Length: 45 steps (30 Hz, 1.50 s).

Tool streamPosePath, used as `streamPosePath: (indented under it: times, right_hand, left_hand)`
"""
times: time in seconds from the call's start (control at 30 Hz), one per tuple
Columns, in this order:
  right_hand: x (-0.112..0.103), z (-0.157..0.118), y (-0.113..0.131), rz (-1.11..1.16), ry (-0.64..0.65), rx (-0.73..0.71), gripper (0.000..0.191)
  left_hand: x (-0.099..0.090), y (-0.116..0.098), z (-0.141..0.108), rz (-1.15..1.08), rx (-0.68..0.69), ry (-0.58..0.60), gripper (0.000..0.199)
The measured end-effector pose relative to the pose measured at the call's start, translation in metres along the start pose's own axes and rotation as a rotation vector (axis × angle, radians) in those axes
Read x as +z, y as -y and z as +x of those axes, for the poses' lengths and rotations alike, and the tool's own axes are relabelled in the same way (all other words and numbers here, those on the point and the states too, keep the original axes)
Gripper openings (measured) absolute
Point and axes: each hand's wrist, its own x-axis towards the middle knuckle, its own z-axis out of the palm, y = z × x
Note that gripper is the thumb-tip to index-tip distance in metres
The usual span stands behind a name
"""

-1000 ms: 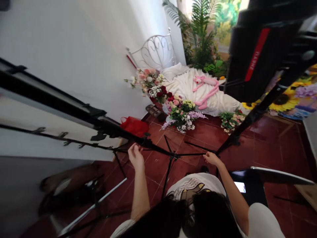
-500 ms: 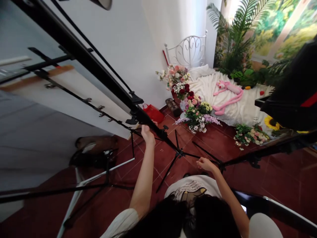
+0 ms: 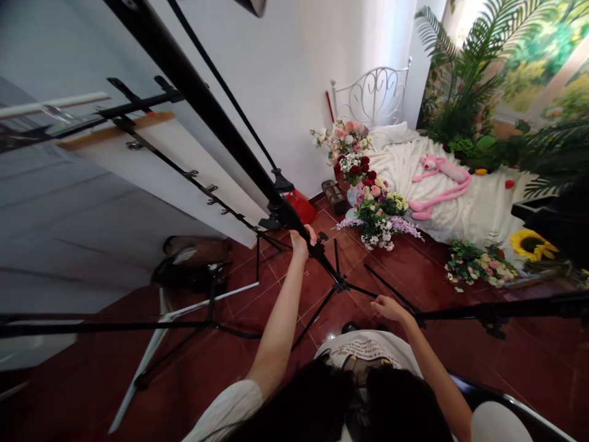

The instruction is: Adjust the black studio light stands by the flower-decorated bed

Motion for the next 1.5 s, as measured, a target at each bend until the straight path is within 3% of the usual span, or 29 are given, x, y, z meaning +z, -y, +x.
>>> streamPosePath:
  times: [0.13, 0.23, 0.4, 0.53, 0.67, 0.8, 0.97, 1.13, 1.23, 1.4, 1.5]
  right_hand:
    - [-0.013, 0.021, 0.049, -0.158, 0.053, -0.156, 0.032]
    - [-0.015, 0.048, 0.108, -0.168, -0.028, -0.387, 0.038]
    - [0.017, 0.096, 0.206, -0.091, -0.222, -0.769, 0.039]
    - [0.031, 0.111, 0.24, -0.303, -0.23, -0.941, 0.043]
    - [0.008, 0.103, 0.257, -0.694, -0.122, -0.921, 0.053]
    - [-0.019, 0.088, 0.298, -1.197, 0.01, -0.761, 0.048]
    - [-0.021, 0.084, 0.352, -1.458, 0.094, -0.621, 0.039]
    - [-0.016, 0.091, 0.369, -1.495, 0.194, -0.65, 0.046]
    - [-0.017, 0.093, 0.364, -1.53, 0.144, -0.709, 0.046]
    - [-0.018, 0.09, 0.329, -1.504, -0.066, -0.813, 0.024]
    - [-0.017, 0.092, 0.301, -1.425, -0.155, -0.922, 0.023]
  left_hand:
    - [0.004, 0.004, 0.0, 0.003, 0.03, -0.034, 0.086]
    - [0.006, 0.006, -0.001, 0.021, 0.039, -0.065, 0.086]
    - [0.009, 0.003, -0.001, 0.036, 0.051, -0.125, 0.086]
    - [0.01, 0.002, -0.004, 0.074, 0.069, -0.16, 0.086]
    - [0.009, 0.005, -0.007, 0.097, 0.033, -0.133, 0.087]
    - [0.009, 0.008, -0.009, 0.101, 0.021, -0.122, 0.088]
    - [0.01, 0.013, -0.007, 0.086, -0.001, -0.172, 0.087]
    - [0.009, 0.016, -0.004, 0.071, 0.036, -0.138, 0.087]
    - [0.009, 0.018, -0.004, 0.07, 0.05, -0.141, 0.086]
    - [0.007, 0.021, -0.004, 0.089, 0.067, -0.112, 0.085]
    - [0.008, 0.019, -0.003, 0.096, 0.074, -0.111, 0.085]
